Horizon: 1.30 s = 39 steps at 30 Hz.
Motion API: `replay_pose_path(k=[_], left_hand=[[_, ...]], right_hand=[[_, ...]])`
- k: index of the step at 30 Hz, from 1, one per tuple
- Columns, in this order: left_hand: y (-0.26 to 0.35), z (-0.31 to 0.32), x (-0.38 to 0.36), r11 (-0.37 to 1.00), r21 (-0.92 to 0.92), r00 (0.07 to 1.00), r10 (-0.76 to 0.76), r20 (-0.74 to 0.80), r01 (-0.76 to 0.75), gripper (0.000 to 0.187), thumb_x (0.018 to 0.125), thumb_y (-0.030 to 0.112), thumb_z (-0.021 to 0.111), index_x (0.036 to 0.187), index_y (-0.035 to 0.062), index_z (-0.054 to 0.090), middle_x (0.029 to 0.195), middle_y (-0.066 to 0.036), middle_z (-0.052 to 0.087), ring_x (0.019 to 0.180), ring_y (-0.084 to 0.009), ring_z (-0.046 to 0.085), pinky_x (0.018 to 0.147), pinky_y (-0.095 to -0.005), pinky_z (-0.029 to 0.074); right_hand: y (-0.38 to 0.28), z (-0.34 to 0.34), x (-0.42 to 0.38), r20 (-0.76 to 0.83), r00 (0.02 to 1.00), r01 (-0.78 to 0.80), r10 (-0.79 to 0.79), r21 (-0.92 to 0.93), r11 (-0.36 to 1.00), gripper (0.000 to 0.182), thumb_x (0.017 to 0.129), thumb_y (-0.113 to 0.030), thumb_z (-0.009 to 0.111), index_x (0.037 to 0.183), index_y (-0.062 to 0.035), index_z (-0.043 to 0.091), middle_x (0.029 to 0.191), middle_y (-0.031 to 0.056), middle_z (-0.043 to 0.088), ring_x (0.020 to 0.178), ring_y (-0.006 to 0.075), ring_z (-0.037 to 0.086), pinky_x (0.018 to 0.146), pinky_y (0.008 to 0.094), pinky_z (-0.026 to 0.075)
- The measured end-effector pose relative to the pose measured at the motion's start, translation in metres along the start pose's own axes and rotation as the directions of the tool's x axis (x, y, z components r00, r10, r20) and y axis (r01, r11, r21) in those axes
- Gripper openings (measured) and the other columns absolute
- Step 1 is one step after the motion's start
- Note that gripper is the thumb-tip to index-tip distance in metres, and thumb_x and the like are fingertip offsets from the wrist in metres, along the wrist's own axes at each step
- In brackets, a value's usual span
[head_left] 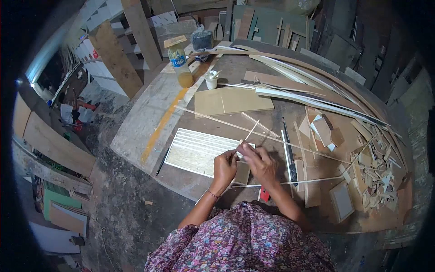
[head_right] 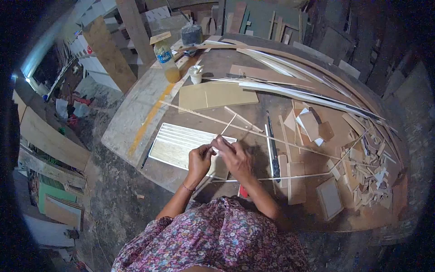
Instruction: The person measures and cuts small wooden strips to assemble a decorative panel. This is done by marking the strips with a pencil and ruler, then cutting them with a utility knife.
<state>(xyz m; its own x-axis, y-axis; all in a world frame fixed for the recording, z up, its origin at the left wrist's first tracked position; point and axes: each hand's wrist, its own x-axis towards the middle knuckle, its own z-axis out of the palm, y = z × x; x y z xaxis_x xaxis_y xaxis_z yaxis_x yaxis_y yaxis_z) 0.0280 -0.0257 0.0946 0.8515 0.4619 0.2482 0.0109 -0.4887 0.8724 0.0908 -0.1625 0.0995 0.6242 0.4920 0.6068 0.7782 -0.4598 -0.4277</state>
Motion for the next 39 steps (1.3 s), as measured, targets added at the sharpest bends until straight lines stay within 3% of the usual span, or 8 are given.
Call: replay_pose_path(k=[3,10,14,16,19,27,31,39], left_hand=[[0.008,0.000,-0.003,0.996,-0.059,0.997,-0.059,0.053,0.062,0.018,0.082,0.001,0.053,0.096,-0.0080,0.062,0.070,-0.014,0.065,0.065,-0.0159,0.062,0.061,-0.0272,0.048],[0.001,0.001,0.001,0.975,-0.209,0.996,-0.062,0.072,0.076,0.017,0.084,0.000,0.051,0.094,-0.0080,0.062,0.069,-0.011,0.064,0.063,-0.0133,0.060,0.060,-0.0260,0.047],[0.002,0.004,-0.004,0.957,-0.261,0.988,-0.099,0.118,0.127,0.017,0.086,0.003,0.052,0.096,-0.0064,0.062,0.070,-0.005,0.063,0.061,-0.0077,0.052,0.058,-0.0213,0.043],[0.001,0.004,-0.002,0.948,-0.287,0.986,-0.099,0.137,0.135,0.018,0.086,0.005,0.052,0.097,-0.0048,0.063,0.069,-0.004,0.062,0.056,-0.0056,0.047,0.052,-0.0199,0.039],[0.006,-0.003,0.002,0.868,-0.435,0.965,-0.163,0.206,0.239,0.022,0.086,0.005,0.052,0.105,-0.0024,0.060,0.068,-0.002,0.061,0.050,-0.0029,0.039,0.045,-0.0181,0.032],[0.012,-0.006,0.000,0.605,-0.611,0.853,-0.267,0.448,0.510,0.038,0.085,-0.001,0.047,0.123,-0.0015,0.047,0.070,-0.005,0.059,0.045,-0.0029,0.034,0.039,-0.0166,0.025],[0.010,-0.018,0.005,0.382,-0.653,0.757,-0.312,0.574,0.653,0.039,0.083,-0.004,0.044,0.122,-0.0028,0.047,0.070,-0.005,0.056,0.045,-0.0040,0.036,0.039,-0.0158,0.026],[0.003,-0.016,0.011,0.189,-0.642,0.669,-0.239,0.704,0.743,0.039,0.085,-0.003,0.043,0.124,-0.0014,0.044,0.070,-0.005,0.051,0.046,-0.0038,0.034,0.039,-0.0158,0.027]], right_hand=[[0.017,0.000,0.015,-0.080,0.983,-0.167,0.165,-0.026,0.986,0.049,0.078,-0.012,0.062,0.124,-0.0227,0.051,0.083,0.0090,0.056,0.068,0.0270,0.058,0.057,0.0386,0.047],[-0.003,-0.001,-0.002,-0.024,0.997,0.080,-0.080,0.008,0.997,0.044,0.080,-0.015,0.062,0.121,-0.0266,0.052,0.081,0.0085,0.055,0.064,0.0283,0.060,0.054,0.0381,0.050],[0.012,-0.009,0.026,-0.151,0.978,-0.159,0.147,-0.072,0.985,0.049,0.076,-0.015,0.065,0.122,-0.0271,0.051,0.083,0.0082,0.056,0.066,0.0280,0.061,0.054,0.0390,0.050],[0.012,-0.009,0.028,-0.190,0.981,-0.055,0.048,-0.028,0.998,0.049,0.077,-0.014,0.064,0.123,-0.0258,0.051,0.082,0.0084,0.056,0.065,0.0278,0.060,0.051,0.0381,0.049],[-0.004,-0.001,0.001,-0.076,0.993,0.094,-0.088,0.071,0.993,0.049,0.078,-0.010,0.063,0.123,-0.0239,0.051,0.080,0.0089,0.055,0.065,0.0258,0.060,0.050,0.0379,0.048],[0.012,-0.012,0.019,-0.122,0.979,-0.163,0.164,0.017,0.986,0.040,0.079,-0.014,0.062,0.119,-0.0179,0.056,0.086,0.0112,0.056,0.072,0.0276,0.059,0.059,0.0390,0.046],[0.000,0.005,-0.006,-0.159,0.983,0.107,-0.095,0.071,0.992,0.054,0.074,-0.011,0.067,0.124,-0.0231,0.051,0.080,0.0079,0.054,0.065,0.0245,0.058,0.053,0.0376,0.047],[0.008,-0.005,0.013,-0.168,0.984,-0.059,0.061,0.016,0.998,0.050,0.076,-0.011,0.066,0.123,-0.0218,0.052,0.081,0.0097,0.055,0.067,0.0257,0.059,0.056,0.0374,0.047]])
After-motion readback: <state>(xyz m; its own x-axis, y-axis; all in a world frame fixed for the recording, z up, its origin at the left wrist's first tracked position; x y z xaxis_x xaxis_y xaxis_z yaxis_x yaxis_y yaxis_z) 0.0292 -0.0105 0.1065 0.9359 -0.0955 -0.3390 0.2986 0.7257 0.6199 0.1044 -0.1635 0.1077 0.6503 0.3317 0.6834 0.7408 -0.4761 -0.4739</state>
